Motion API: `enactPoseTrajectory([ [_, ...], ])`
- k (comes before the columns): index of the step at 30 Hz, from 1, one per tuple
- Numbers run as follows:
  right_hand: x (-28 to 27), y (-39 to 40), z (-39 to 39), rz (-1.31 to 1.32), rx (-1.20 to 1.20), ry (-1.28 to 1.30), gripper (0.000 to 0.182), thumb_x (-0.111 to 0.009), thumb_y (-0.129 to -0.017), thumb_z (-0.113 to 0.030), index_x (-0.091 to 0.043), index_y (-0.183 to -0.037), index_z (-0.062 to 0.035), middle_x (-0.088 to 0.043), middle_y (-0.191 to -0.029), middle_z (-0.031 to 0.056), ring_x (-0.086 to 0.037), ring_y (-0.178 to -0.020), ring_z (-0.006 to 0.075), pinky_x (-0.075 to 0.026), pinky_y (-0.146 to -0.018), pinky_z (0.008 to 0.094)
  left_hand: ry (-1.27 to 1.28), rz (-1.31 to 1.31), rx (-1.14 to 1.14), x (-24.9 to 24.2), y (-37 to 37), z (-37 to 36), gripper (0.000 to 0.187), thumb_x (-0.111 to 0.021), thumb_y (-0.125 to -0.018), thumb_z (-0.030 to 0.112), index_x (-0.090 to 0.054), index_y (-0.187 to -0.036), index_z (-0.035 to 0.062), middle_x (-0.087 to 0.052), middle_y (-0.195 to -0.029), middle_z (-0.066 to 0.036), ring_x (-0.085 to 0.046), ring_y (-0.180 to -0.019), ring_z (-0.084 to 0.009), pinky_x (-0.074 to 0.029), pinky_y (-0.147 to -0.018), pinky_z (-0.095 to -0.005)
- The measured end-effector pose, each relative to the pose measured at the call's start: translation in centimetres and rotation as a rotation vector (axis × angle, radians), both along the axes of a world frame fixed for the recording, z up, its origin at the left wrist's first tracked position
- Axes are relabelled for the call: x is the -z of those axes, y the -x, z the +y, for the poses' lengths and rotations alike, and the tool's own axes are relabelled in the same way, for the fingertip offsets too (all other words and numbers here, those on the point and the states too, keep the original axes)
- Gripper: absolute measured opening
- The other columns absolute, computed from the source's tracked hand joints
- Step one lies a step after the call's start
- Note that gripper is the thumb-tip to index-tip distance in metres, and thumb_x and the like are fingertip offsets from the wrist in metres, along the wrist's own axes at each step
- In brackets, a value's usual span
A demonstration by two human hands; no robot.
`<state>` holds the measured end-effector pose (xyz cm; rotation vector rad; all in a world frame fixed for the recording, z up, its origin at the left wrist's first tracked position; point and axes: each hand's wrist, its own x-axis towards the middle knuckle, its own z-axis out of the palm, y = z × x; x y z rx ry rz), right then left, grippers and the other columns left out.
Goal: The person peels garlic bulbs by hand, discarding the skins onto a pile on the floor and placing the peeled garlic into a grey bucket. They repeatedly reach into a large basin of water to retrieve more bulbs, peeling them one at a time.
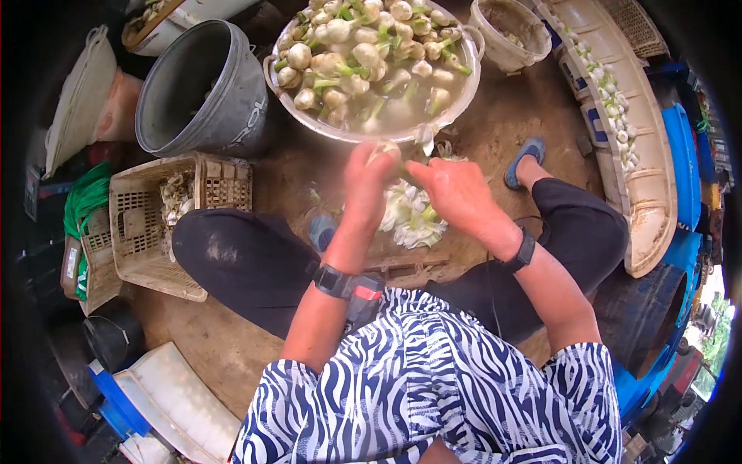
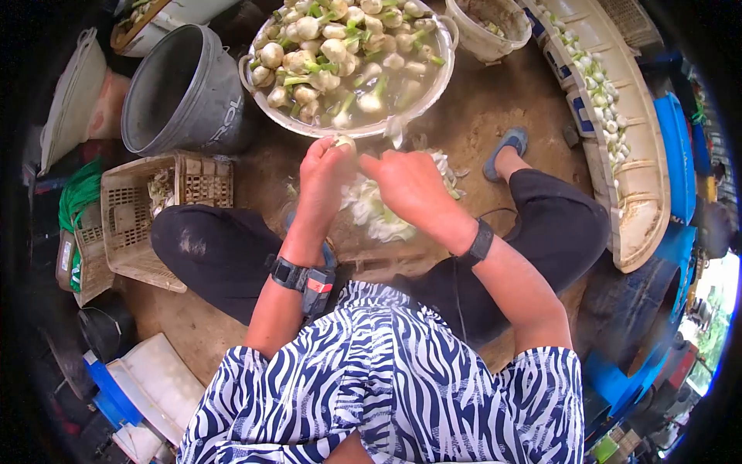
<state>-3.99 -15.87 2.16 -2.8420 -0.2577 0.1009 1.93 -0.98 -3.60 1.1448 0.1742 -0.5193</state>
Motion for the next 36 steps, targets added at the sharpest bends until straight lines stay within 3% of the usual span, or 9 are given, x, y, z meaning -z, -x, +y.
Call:
enactPoseTrajectory([
  [6,1.8,-1.7,-4.0,-0.003,0.204,-0.074,0.025,-0.054,-0.084,-0.014,-0.063,-0.107,-0.0149,-0.064,-0.080,0.0161,-0.061,-0.075,0.0373,-0.048,-0.062,0.0457,-0.098,0.016,0.006,-0.2,0.8,-0.3,0.031,-0.061,-0.082,0.014,-0.056,-0.108,-0.0017,-0.061,-0.093,-0.007,-0.058,-0.077,-0.0130,-0.045,-0.062,-0.0258],
  [10,0.4,-0.5,-2.3,0.125,0.075,-0.266,0.024,-0.058,-0.083,-0.016,-0.064,-0.106,-0.0164,-0.064,-0.079,0.0163,-0.061,-0.077,0.0379,-0.048,-0.064,0.0466,0.076,0.084,-0.026,0.4,0.7,-0.6,0.030,-0.059,-0.083,0.015,-0.055,-0.109,0.0005,-0.060,-0.094,-0.006,-0.058,-0.081,-0.0134,-0.046,-0.069,-0.0269],
  [18,2.1,-1.4,-3.5,0.067,0.221,0.024,0.018,-0.060,-0.082,-0.017,-0.064,-0.096,-0.0078,-0.062,-0.074,0.0171,-0.061,-0.073,0.0360,-0.046,-0.060,0.0458,-0.005,0.052,0.057,0.1,0.8,-0.1,0.036,-0.058,-0.085,0.016,-0.050,-0.117,0.0017,-0.060,-0.101,-0.004,-0.058,-0.090,-0.0139,-0.047,-0.077,-0.0289],
  [20,2.5,-1.7,-3.6,-0.015,0.279,-0.577,0.024,-0.063,-0.080,-0.023,-0.063,-0.091,-0.0019,-0.063,-0.073,0.0202,-0.062,-0.065,0.0336,-0.045,-0.057,0.0442,0.088,0.088,-0.037,-0.2,1.2,-0.4,0.038,-0.057,-0.086,0.017,-0.050,-0.119,0.0014,-0.061,-0.102,-0.005,-0.058,-0.088,-0.0142,-0.048,-0.077,-0.0290],
  [24,3.9,-1.7,-2.5,0.284,0.322,-0.855,0.022,-0.063,-0.078,-0.018,-0.057,-0.077,0.0034,-0.052,-0.057,0.0127,-0.045,-0.052,0.0160,-0.039,-0.052,0.0341,0.211,0.045,0.082,-0.3,0.8,-0.6,0.037,-0.056,-0.087,0.018,-0.052,-0.120,0.0016,-0.062,-0.100,-0.005,-0.059,-0.087,-0.0142,-0.047,-0.078,-0.0287],
  [30,3.4,-0.8,-2.8,0.137,0.227,-0.773,0.020,-0.058,-0.074,-0.014,-0.051,-0.068,0.0042,-0.043,-0.055,0.0168,-0.040,-0.049,0.0184,-0.036,-0.049,0.0368,-0.204,0.035,0.419,-0.7,0.0,0.8,0.037,-0.058,-0.085,0.015,-0.054,-0.119,0.0014,-0.062,-0.099,-0.003,-0.057,-0.092,-0.0099,-0.048,-0.079,-0.0264],
  [34,4.8,-1.7,-2.9,-0.005,0.342,-0.692,0.021,-0.058,-0.073,-0.015,-0.051,-0.067,0.0046,-0.043,-0.056,0.0213,-0.041,-0.048,0.0256,-0.035,-0.050,0.0401,-0.167,-0.280,0.426,-2.0,0.0,0.8,0.049,-0.063,-0.072,-0.002,-0.053,-0.120,0.0006,-0.060,-0.105,-0.003,-0.055,-0.102,-0.0102,-0.046,-0.085,-0.0258],
  [35,5.4,-2.0,-3.7,0.092,0.344,-0.685,0.014,-0.061,-0.076,-0.009,-0.054,-0.069,0.0015,-0.046,-0.055,0.0096,-0.039,-0.055,0.0086,-0.036,-0.050,0.0328,-0.272,-0.446,0.444,-1.8,0.1,0.7,0.052,-0.063,-0.070,-0.002,-0.052,-0.121,0.0006,-0.059,-0.106,-0.004,-0.054,-0.103,-0.0112,-0.046,-0.086,-0.0256],
  [36,5.3,-1.9,-4.0,0.088,0.345,-0.684,0.014,-0.061,-0.076,-0.009,-0.054,-0.069,0.0015,-0.046,-0.055,0.0096,-0.039,-0.055,0.0086,-0.036,-0.050,0.0328,-0.376,-0.615,0.453,-1.5,0.2,0.7,0.055,-0.064,-0.068,-0.003,-0.051,-0.122,0.0007,-0.058,-0.107,-0.004,-0.054,-0.104,-0.0121,-0.046,-0.086,-0.0254],
])
